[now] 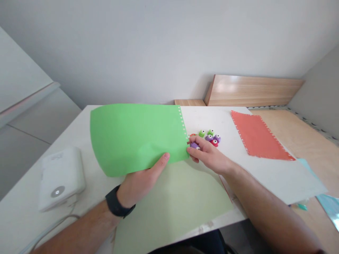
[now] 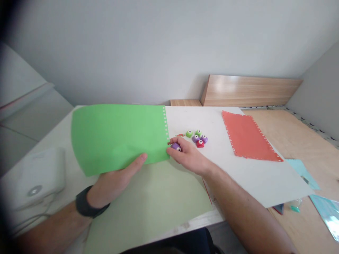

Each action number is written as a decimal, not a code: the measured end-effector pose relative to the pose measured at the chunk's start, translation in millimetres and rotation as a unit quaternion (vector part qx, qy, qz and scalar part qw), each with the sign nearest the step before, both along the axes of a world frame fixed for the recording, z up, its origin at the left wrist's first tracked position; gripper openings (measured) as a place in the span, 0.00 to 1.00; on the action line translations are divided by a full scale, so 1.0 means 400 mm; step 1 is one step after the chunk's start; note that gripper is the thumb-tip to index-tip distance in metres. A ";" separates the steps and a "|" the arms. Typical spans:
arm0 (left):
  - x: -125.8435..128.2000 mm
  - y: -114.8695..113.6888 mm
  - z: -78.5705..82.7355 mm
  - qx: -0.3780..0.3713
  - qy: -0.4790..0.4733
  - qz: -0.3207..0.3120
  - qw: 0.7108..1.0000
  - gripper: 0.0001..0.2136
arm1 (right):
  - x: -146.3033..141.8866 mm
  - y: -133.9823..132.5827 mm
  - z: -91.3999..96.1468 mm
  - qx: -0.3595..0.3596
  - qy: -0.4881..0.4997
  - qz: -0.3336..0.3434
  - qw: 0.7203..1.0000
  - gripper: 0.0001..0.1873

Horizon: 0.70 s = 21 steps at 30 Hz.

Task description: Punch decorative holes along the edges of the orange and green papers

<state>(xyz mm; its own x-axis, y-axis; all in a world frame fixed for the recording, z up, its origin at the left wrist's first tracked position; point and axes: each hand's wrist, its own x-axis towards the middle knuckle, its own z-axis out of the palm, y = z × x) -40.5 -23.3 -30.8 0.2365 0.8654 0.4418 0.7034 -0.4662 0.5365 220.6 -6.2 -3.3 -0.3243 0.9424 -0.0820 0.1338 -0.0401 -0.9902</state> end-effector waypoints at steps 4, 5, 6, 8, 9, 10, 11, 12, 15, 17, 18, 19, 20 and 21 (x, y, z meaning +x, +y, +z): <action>0.002 0.002 0.002 -0.005 -0.028 0.007 1.000 0.20 | -0.005 0.000 -0.003 -0.041 0.085 -0.025 0.995 0.14; 0.005 0.002 0.003 -0.002 -0.035 0.015 0.999 0.20 | -0.007 0.001 -0.003 -0.039 0.099 -0.026 0.994 0.14; 0.009 0.003 0.005 0.002 -0.042 0.025 0.999 0.20 | -0.008 0.003 -0.003 -0.036 0.111 -0.023 0.993 0.15; 0.015 0.003 0.010 0.011 -0.049 0.039 0.998 0.21 | -0.008 0.005 -0.001 -0.035 0.132 -0.015 0.991 0.16; 0.016 0.003 0.011 0.013 -0.051 0.040 0.998 0.21 | -0.007 0.005 0.000 -0.041 0.138 -0.014 0.989 0.17; 0.017 0.003 0.013 0.012 -0.051 0.039 0.998 0.20 | -0.006 0.005 0.001 -0.051 0.141 -0.015 0.989 0.18; 0.018 0.004 0.015 0.010 -0.049 0.037 0.998 0.20 | -0.005 0.005 0.002 -0.063 0.142 -0.016 0.988 0.18; 0.018 0.004 0.017 0.008 -0.046 0.035 0.998 0.20 | -0.005 0.004 0.002 -0.075 0.142 -0.017 0.987 0.19; 0.017 0.004 0.022 0.022 -0.034 0.035 0.999 0.19 | -0.005 0.001 0.004 -0.101 0.161 -0.013 0.982 0.20; 0.018 0.004 0.024 0.032 -0.030 0.034 0.998 0.18 | -0.006 0.000 0.005 -0.113 0.183 -0.009 0.976 0.20; 0.018 0.004 0.024 0.034 -0.029 0.032 0.998 0.18 | -0.006 0.000 0.006 -0.120 0.194 -0.009 0.974 0.20; 0.019 0.004 0.024 0.034 -0.030 0.032 0.998 0.18 | -0.007 0.000 0.008 -0.125 0.203 -0.009 0.971 0.19; 0.019 0.004 0.023 0.034 -0.032 0.034 0.998 0.18 | -0.007 0.000 0.009 -0.129 0.211 -0.011 0.969 0.19; 0.019 0.004 0.022 0.034 -0.035 0.037 0.998 0.19 | -0.006 0.000 0.010 -0.131 0.219 -0.012 0.967 0.18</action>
<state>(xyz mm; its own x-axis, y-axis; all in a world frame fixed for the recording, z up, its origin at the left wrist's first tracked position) -32.8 -21.9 -21.9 0.1392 0.8464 0.5141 0.6991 -0.4516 0.5543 218.2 -6.3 0.6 -0.3596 0.9158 -0.1787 -0.2998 -0.2948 -0.9073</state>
